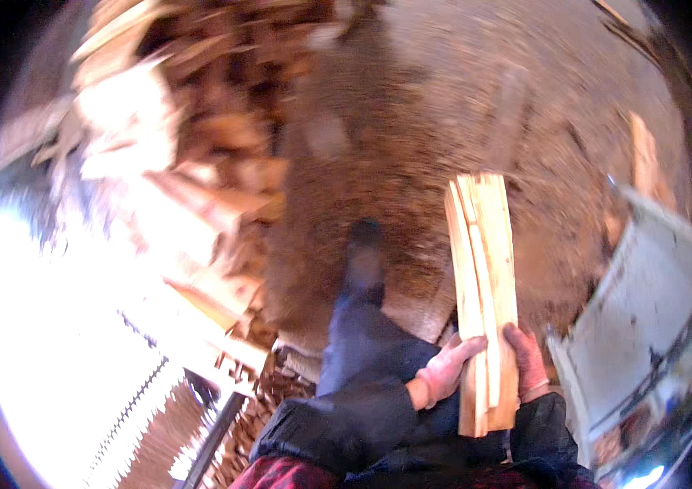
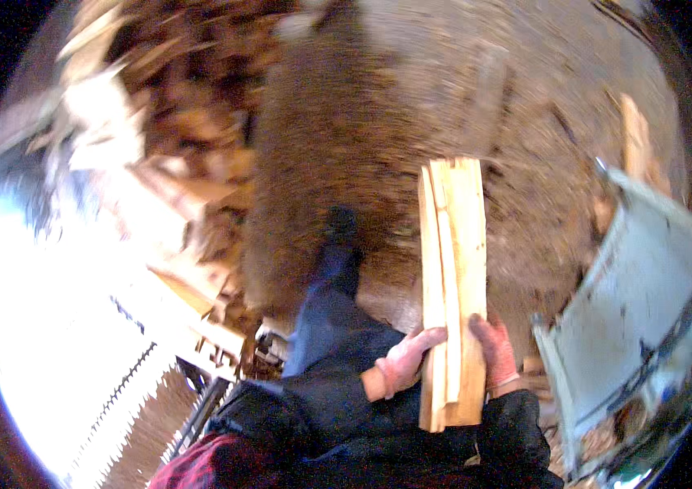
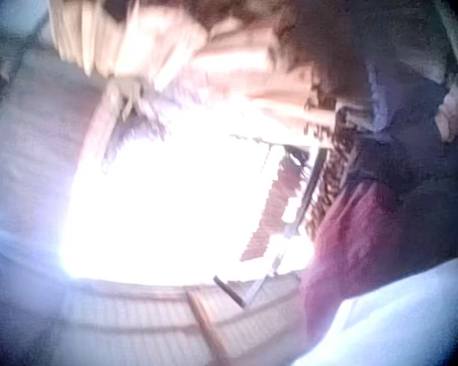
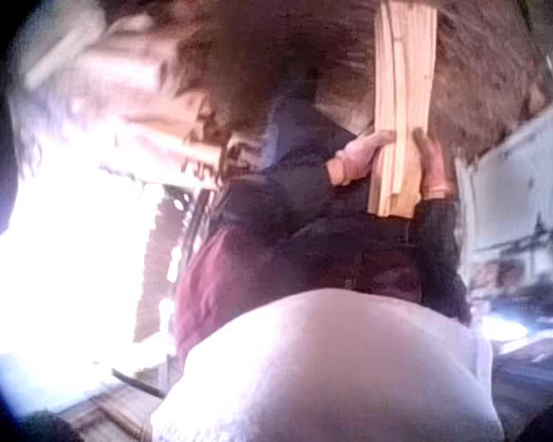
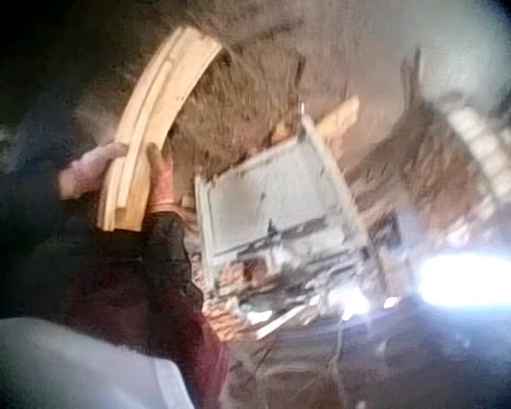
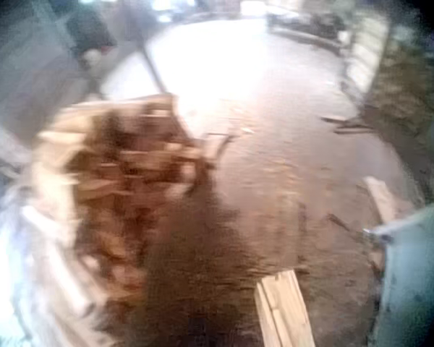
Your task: The person gathers cut wooden planks from the floor and a conveyor area, aligns them into neat bundles, and stacks them onto a growing pile. The person repeats this process, moving between the floor and the conveyor to collect more planks and add them to the stack.
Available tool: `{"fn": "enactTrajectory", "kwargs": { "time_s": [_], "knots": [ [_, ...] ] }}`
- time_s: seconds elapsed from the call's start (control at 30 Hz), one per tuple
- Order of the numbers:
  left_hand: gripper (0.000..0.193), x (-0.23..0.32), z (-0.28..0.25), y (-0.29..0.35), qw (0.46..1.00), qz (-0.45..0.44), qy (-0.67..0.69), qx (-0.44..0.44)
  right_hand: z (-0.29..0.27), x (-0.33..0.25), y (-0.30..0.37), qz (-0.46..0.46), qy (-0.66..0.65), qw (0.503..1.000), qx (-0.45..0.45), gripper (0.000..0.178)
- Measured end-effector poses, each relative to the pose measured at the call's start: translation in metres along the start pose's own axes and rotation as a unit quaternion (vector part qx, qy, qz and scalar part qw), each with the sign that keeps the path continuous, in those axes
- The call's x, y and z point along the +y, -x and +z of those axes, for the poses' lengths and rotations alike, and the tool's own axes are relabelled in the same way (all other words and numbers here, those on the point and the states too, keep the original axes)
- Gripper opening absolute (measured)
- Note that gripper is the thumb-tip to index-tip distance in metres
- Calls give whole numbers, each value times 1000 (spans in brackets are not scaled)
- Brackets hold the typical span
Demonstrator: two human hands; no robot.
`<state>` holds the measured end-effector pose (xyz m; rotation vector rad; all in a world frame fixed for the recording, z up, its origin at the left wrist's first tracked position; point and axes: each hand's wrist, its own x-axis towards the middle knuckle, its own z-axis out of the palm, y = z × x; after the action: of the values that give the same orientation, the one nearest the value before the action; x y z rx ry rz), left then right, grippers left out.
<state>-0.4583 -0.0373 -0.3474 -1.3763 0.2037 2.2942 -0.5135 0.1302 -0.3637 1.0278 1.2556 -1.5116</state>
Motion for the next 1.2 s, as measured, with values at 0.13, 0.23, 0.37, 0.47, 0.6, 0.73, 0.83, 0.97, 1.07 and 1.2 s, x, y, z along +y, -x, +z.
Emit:
{"fn": "enactTrajectory", "kwargs": {
  "time_s": [0.13,0.23,0.37,0.47,0.6,0.73,0.83,0.97,1.07,1.2],
  "knots": [
    [57,52,-34,-46,984,-34,167,49,93,-36,-42,182,-114,970,-117,58],
    [57,44,-75,-80,993,63,94,44,115,-37,-78,237,29,957,-164,52],
    [69,42,-44,-3,991,88,23,96,77,-25,-42,121,110,976,-142,57],
    [67,26,-7,70,982,178,54,22,105,-43,56,24,156,975,-156,67],
    [87,1,10,125,954,297,-45,-22,141,-63,140,-140,226,936,-231,82],
    [91,10,23,205,919,388,-60,-27,192,-73,211,-217,284,899,-253,92],
    [94,23,14,243,883,468,-28,-11,242,-75,232,-249,334,860,-294,101],
    [95,75,-25,284,832,545,102,-21,356,-56,232,-211,400,802,-391,118],
    [94,139,-71,300,789,584,185,-40,454,-35,213,-223,441,716,-493,105],
    [91,261,-139,295,825,544,120,90,558,-16,134,-297,590,626,-414,84]
  ]
}}
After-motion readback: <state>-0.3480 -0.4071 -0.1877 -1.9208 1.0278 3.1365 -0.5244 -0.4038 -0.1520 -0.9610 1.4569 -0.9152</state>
